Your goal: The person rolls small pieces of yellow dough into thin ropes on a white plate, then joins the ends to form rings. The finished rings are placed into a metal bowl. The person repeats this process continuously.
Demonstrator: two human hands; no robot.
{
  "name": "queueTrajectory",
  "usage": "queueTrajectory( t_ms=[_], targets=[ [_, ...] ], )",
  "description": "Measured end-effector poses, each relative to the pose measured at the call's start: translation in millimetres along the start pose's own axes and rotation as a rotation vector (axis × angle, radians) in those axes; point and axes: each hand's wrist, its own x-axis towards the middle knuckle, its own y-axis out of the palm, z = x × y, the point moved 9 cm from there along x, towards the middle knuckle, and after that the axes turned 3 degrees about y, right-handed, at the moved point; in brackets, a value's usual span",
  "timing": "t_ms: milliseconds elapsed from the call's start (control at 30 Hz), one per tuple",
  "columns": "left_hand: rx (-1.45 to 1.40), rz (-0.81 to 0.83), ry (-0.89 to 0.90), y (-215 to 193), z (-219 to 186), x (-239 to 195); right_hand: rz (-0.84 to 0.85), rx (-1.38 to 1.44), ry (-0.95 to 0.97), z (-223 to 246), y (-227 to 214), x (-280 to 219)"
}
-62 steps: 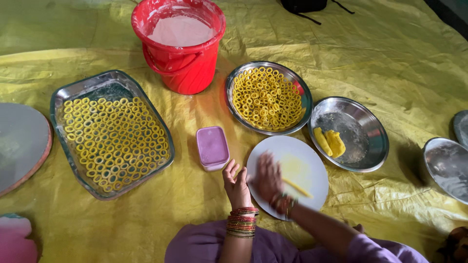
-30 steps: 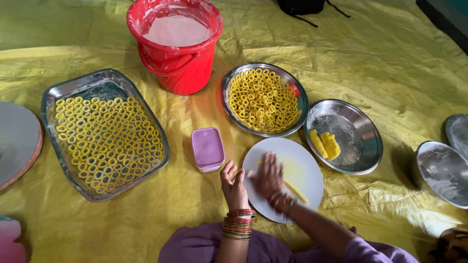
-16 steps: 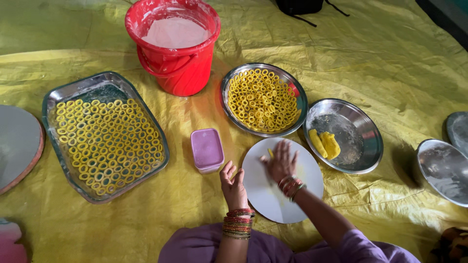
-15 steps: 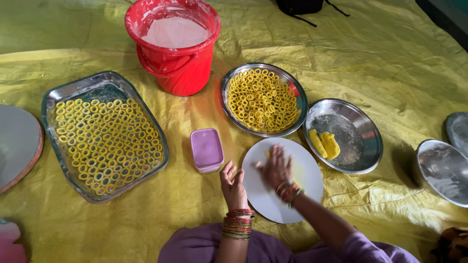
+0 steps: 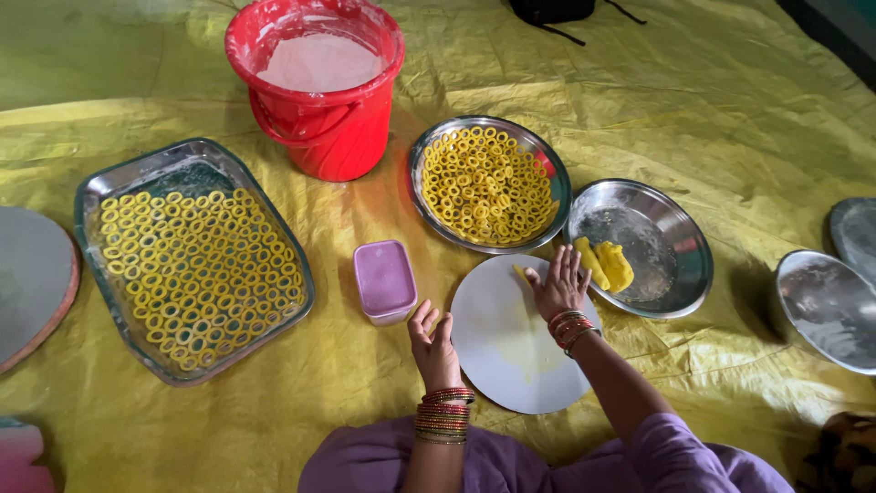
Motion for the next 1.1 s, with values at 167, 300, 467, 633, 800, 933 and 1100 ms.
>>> queueTrajectory(
  t_ms=[167,300,467,633,800,933,1100],
  targets=[
    [-0.022,0.003,-0.006,2.9,6.8,-0.6,0.317,-0.089,-0.070,9.7,22.6,-77.6],
    [-0.015,0.009,0.010,3.1,9.3,1.7,0.507,-0.153,-0.319,47.5,12.0,-183.5],
    [-0.004,-0.020,0.025,-7.0,13.1,5.1,0.445,-0.063,-0.570,60.2,-25.6,-249.4],
    [0.101,0.019,0.124,-8.4,17.7,10.7,0.467,-0.231,-0.419,13.1,-22.3,-222.3],
    [0.227,0.210,0.248,21.2,22.4,-2.1,0.290,0.101,-0.183,-19.5,-32.7,-182.2],
    [0.717,0.435,0.288,52.8,25.2,-34.7,0.203,0.242,-0.172,-16.8,-31.4,-172.5],
    [1.288,0.659,0.727,80.0,15.4,-76.2,0.163,0.407,-0.225,-14.8,-17.8,-158.9]
  ],
)
